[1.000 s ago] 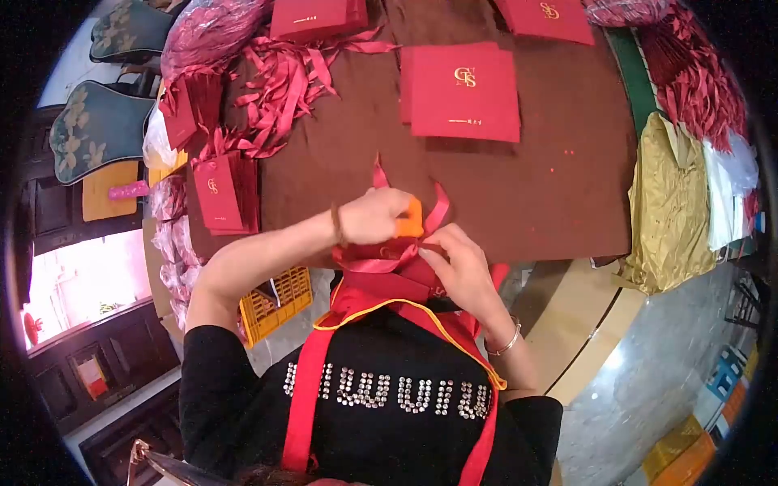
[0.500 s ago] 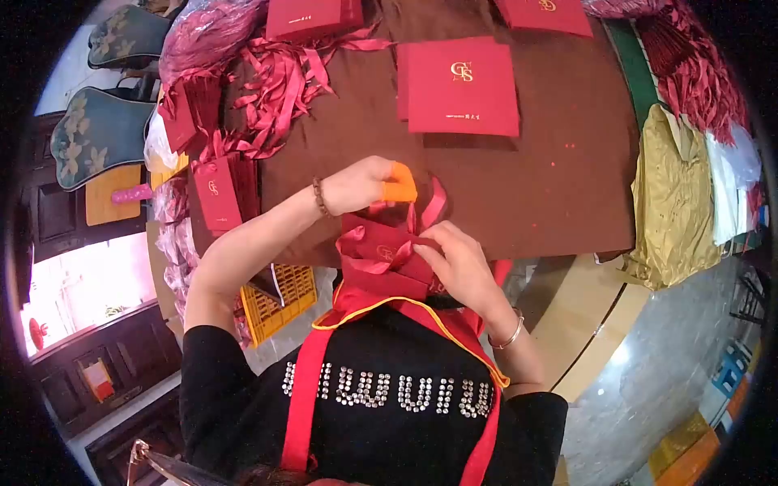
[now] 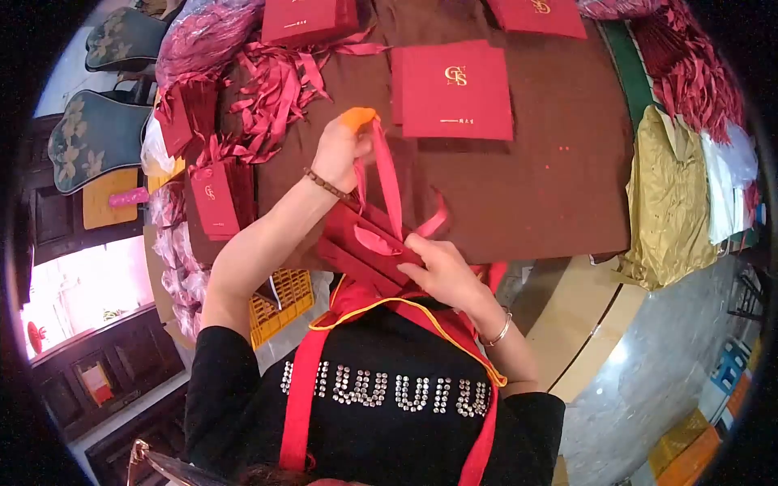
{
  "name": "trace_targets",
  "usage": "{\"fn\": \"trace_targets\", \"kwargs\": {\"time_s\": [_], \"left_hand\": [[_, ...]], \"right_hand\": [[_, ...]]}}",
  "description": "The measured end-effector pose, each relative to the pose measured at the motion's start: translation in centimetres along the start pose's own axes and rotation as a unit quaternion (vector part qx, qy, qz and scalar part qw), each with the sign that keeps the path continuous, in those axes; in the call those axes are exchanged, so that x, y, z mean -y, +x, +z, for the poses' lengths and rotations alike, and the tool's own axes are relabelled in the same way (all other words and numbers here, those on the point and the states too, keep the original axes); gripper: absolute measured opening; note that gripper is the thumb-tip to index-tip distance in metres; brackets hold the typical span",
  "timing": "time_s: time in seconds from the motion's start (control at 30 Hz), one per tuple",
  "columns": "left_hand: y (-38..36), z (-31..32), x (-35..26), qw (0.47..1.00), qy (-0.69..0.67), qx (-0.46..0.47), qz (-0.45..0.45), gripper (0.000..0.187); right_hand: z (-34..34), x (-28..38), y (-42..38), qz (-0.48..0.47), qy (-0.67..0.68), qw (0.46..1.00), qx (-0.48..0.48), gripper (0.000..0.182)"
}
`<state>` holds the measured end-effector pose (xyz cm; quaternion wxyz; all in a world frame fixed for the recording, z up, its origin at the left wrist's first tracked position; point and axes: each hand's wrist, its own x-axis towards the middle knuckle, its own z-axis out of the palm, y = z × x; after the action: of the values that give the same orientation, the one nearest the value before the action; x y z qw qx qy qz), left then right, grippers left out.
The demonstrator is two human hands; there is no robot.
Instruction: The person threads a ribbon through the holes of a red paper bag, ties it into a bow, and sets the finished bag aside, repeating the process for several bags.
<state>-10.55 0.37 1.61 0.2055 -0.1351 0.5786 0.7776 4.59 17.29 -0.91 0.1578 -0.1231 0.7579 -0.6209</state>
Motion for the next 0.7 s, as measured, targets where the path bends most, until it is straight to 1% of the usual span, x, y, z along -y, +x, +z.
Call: {"fn": "trace_targets", "kwargs": {"time_s": [0.07, 0.1, 0.13, 0.2, 0.23, 0.27, 0.33, 0.4, 0.43, 0.47, 0.5, 0.53, 0.57, 0.6, 0.63, 0.7], "left_hand": [[0.1, -0.4, -0.1, 1.0, -0.017, 0.001, 0.002, 0.014], [0.2, -0.6, -0.1, 0.999, -0.031, 0.003, 0.001, 0.014], [0.4, -0.7, -0.3, 1.0, -0.031, 0.002, 0.001, 0.014], [1.3, -0.8, -0.8, 0.996, -0.07, -0.062, 0.005, 0.013], [1.4, -1.5, -0.9, 0.997, -0.078, -0.017, 0.023, 0.012], [1.7, -1.7, -1.2, 0.996, -0.08, -0.015, 0.027, 0.012], [2.1, -1.9, -1.7, 0.996, -0.061, -0.048, 0.052, 0.013], [2.0, -1.5, -2.0, 0.994, -0.073, -0.051, 0.064, 0.011], [1.3, -0.6, -2.3, 0.993, 0.006, -0.063, 0.097, 0.009], [1.0, -0.1, -2.5, 0.985, 0.086, -0.075, 0.129, 0.008], [1.0, 0.0, -2.4, 0.975, 0.143, -0.054, 0.158, 0.009], [0.9, 0.0, -2.5, 0.976, 0.142, -0.054, 0.157, 0.009], [0.6, 0.2, -2.6, 0.966, 0.202, -0.018, 0.159, 0.009], [0.3, 0.4, -2.8, 0.952, 0.261, 0.018, 0.161, 0.009], [0.2, 0.6, -2.9, 0.954, 0.261, 0.037, 0.146, 0.01], [0.5, 0.2, -2.9, 0.956, 0.256, 0.044, 0.135, 0.011]], "right_hand": [[0.1, -0.3, 0.1, 0.022, 0.021, 0.999, 0.031, 0.021], [-0.3, 0.8, 0.5, -0.014, 0.023, 1.0, 0.014, 0.023], [-0.4, 1.0, 0.6, -0.014, 0.024, 1.0, 0.015, 0.023], [-0.9, 1.1, 0.6, 0.012, 0.009, 0.999, 0.037, 0.025], [-1.2, 1.5, 0.6, 0.011, 0.005, 0.999, 0.037, 0.025], [-1.6, 2.1, 0.7, 0.005, -0.004, 0.999, 0.048, 0.027], [-1.9, 2.7, 0.7, -0.001, -0.014, 0.998, 0.06, 0.029], [-2.1, 2.9, 0.5, 0.074, 0.029, 0.992, 0.094, 0.033], [-2.0, 2.9, 0.5, 0.043, 0.02, 0.994, 0.095, 0.034], [-2.1, 2.8, 0.6, 0.044, 0.02, 0.994, 0.096, 0.034], [-2.1, 2.7, 0.6, 0.037, 0.008, 0.993, 0.115, 0.03], [-2.1, 2.5, 0.7, 0.03, -0.004, 0.991, 0.134, 0.026], [-2.0, 2.4, 0.7, 0.032, -0.005, 0.99, 0.134, 0.026], [-1.7, 2.2, 0.9, 0.014, -0.011, 0.994, 0.108, 0.03], [-1.5, 2.1, 0.9, -0.004, -0.019, 0.997, 0.081, 0.035], [-1.6, 2.0, 0.8, 0.002, -0.028, 0.996, 0.08, 0.031]]}}
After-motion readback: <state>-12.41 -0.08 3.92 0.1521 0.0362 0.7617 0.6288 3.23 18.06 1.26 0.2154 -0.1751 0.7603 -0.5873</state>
